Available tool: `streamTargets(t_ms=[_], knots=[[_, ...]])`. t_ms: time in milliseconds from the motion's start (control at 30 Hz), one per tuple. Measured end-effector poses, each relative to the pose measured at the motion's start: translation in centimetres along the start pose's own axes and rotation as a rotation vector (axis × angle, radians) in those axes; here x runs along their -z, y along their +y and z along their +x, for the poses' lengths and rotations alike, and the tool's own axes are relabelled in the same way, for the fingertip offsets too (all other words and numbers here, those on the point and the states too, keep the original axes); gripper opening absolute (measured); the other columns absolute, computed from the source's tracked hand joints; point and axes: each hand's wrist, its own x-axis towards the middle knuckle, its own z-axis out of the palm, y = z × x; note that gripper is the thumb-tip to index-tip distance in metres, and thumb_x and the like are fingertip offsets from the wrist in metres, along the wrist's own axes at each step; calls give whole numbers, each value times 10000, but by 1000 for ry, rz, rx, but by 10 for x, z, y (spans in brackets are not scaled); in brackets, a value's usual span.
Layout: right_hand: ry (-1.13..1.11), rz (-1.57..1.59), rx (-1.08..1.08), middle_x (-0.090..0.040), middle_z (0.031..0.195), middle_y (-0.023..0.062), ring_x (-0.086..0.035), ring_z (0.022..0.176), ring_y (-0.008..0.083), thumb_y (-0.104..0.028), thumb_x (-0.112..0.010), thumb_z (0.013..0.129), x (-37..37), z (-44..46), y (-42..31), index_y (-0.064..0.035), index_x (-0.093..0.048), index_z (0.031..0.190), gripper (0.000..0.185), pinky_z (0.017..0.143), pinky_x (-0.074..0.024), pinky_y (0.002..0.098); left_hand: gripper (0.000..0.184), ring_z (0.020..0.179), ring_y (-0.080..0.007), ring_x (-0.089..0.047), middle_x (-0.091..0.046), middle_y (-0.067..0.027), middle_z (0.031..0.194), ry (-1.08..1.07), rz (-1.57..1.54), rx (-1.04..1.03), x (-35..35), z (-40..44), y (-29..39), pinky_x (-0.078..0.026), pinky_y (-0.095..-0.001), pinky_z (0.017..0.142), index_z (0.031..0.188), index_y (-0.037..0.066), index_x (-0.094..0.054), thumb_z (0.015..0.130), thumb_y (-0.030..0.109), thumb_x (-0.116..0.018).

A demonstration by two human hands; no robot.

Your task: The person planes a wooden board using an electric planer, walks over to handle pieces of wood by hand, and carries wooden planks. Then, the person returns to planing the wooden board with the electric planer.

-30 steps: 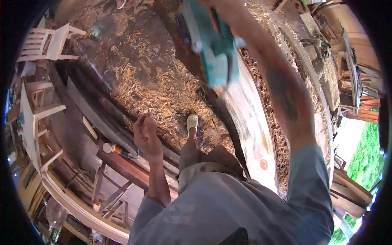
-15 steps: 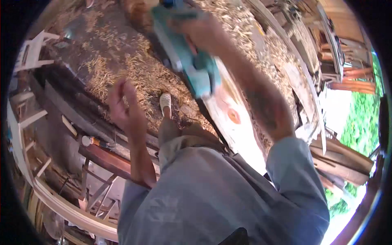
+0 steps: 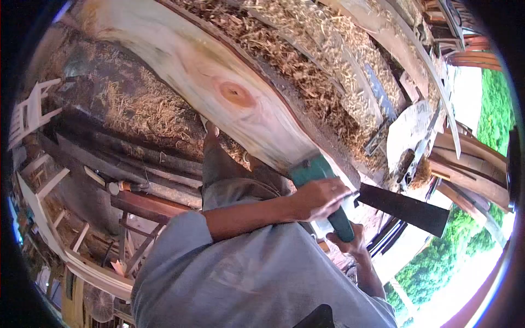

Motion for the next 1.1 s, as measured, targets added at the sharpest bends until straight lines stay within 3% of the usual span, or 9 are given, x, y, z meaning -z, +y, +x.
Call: streamTargets(t_ms=[33, 167, 300, 467, 567, 667, 867, 967, 1100], knots=[[33, -51, 49, -657, 669, 106, -630, 576, 172, -257, -837, 779, 3, -7, 24, 10, -657, 904, 345, 538, -500, 335, 317, 865, -334, -654, -637, -164, 956, -99, -24, -18, -14, -2, -3, -546, -435, 762, 1145, 22, -606, 842, 47, -695], [33, -49, 118, -648, 655, 109, -606, 551, 170, -292, -861, 754, 8, -5, 40, 4, -657, 879, 381, 522, -484, 344, 290, 794, -336, -649, -618, -165, 907, -55, -48, 54, -22, 4, 4, -551, -424, 703, 1131, 22, -611, 850, 36, -681], [-85, -7, 87, -675, 683, 140, -666, 591, 190, -330, -869, 743, 5, 25, -16, 1, -663, 883, 414, 551, -523, 376, 260, 758, -286, -677, -649, -149, 878, 147, 103, 137, 17, 15, 2, -559, -385, 660, 1093, 29, -637, 840, 26, -701], [-193, -99, 134, -677, 712, 188, -706, 677, 348, -445, -810, 765, 6, 69, -101, 0, -653, 903, 492, 638, -561, 424, 167, 722, -237, -690, -684, -112, 844, 367, 190, 237, 99, 28, 11, -553, -327, 643, 1011, 47, -673, 861, 84, -734], [-198, -44, 224, -675, 726, 207, -709, 710, 364, -464, -792, 774, 5, 94, -148, 15, -650, 897, 515, 675, -570, 438, 136, 755, -142, -691, -720, -100, 855, 449, 283, 227, 146, 36, 12, -552, -286, 689, 978, 28, -689, 869, 91, -740], [-115, 57, 410, -665, 681, 195, -698, 638, 319, -402, -833, 762, -18, 125, -177, 39, -648, 896, 496, 610, -546, 418, 135, 692, -104, -636, -683, -33, 794, 592, 137, 453, 193, 39, 14, -520, -269, 635, 986, 30, -686, 876, 90, -737], [-56, 46, 455, -647, 704, 277, -687, 733, 443, -490, -807, 757, -46, 158, -231, 82, -630, 875, 610, 670, -554, 479, 156, 711, -73, -560, -618, -5, 722, 777, 249, 382, 250, 58, 20, -440, -224, 680, 956, -9, -676, 928, 144, -691], [10, 65, 459, -647, 718, 291, -688, 764, 459, -475, -804, 759, -42, 143, -213, 80, -620, 859, 593, 687, -554, 502, 126, 633, -56, -524, -601, 5, 671, 769, 332, 368, 233, 62, 17, -396, -216, 603, 922, -7, -693, 917, 117, -711], [-75, 68, 281, -663, 769, 301, -698, 793, 436, -428, -772, 807, -16, 92, -138, 70, -636, 930, 530, 696, -565, 486, 120, 619, -54, -538, -603, 19, 650, 554, 209, 380, 143, 50, 15, -426, -219, 580, 865, 3, -691, 906, 112, -720]])
